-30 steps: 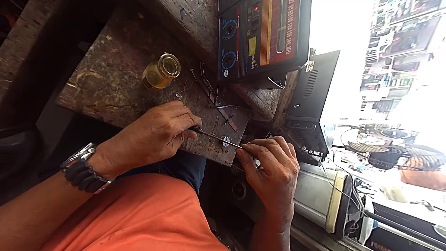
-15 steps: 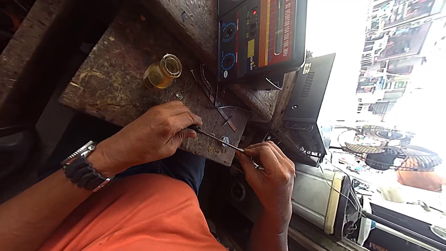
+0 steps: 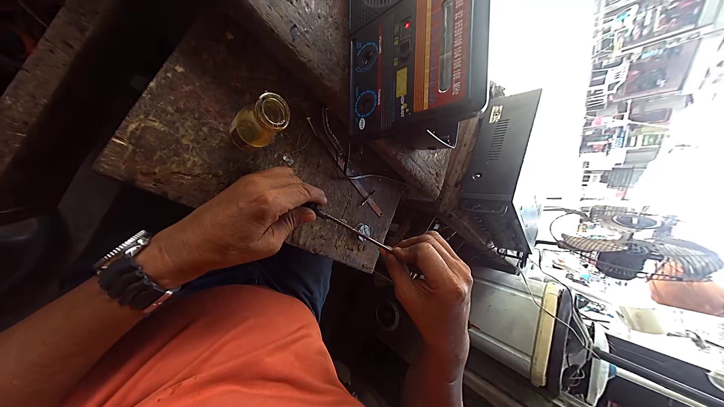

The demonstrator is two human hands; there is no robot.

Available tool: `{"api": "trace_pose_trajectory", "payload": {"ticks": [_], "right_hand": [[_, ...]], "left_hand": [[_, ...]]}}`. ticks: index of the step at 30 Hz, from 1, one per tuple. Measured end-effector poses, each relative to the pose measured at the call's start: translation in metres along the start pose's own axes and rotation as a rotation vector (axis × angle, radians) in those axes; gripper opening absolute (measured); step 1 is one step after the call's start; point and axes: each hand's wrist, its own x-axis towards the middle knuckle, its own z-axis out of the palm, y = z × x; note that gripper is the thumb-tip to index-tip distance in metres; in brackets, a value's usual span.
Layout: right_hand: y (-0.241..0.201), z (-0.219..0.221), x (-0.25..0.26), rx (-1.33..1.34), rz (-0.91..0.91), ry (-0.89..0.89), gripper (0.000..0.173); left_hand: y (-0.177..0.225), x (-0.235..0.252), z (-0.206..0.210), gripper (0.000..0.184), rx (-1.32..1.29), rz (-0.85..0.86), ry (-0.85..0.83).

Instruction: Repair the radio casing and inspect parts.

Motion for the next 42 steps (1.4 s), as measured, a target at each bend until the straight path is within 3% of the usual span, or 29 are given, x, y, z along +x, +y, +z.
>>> {"api": "trace_pose_trajectory", "payload": {"ticks": [12, 22, 31, 36, 42], "right_hand": [[-0.001, -0.003, -0.001, 0.027, -0.010, -0.002, 0.013], [-0.010, -0.006, -0.001, -0.018, 0.055, -0.159, 0.010], [-0.024, -0.004, 0.000, -0.120, 0.054, -0.110, 0.013], [-0.027, -0.006, -0.001, -0.121, 0.035, -0.128, 0.024], [-0.026, -0.002, -0.005, -0.096, -0.004, -0.096, 0.021]], "left_hand": [[0.001, 0.000, 0.000, 0.032, -0.013, -0.009, 0.017], [-0.001, 0.000, 0.002, 0.032, -0.009, 0.010, 0.007], [-0.001, -0.002, 0.004, 0.031, 0.024, 0.011, 0.001], [0.000, -0.002, 0.006, 0.030, 0.043, -0.001, 0.016], [0.002, -0.002, 0.008, 0.028, 0.042, -0.033, 0.041]]}}
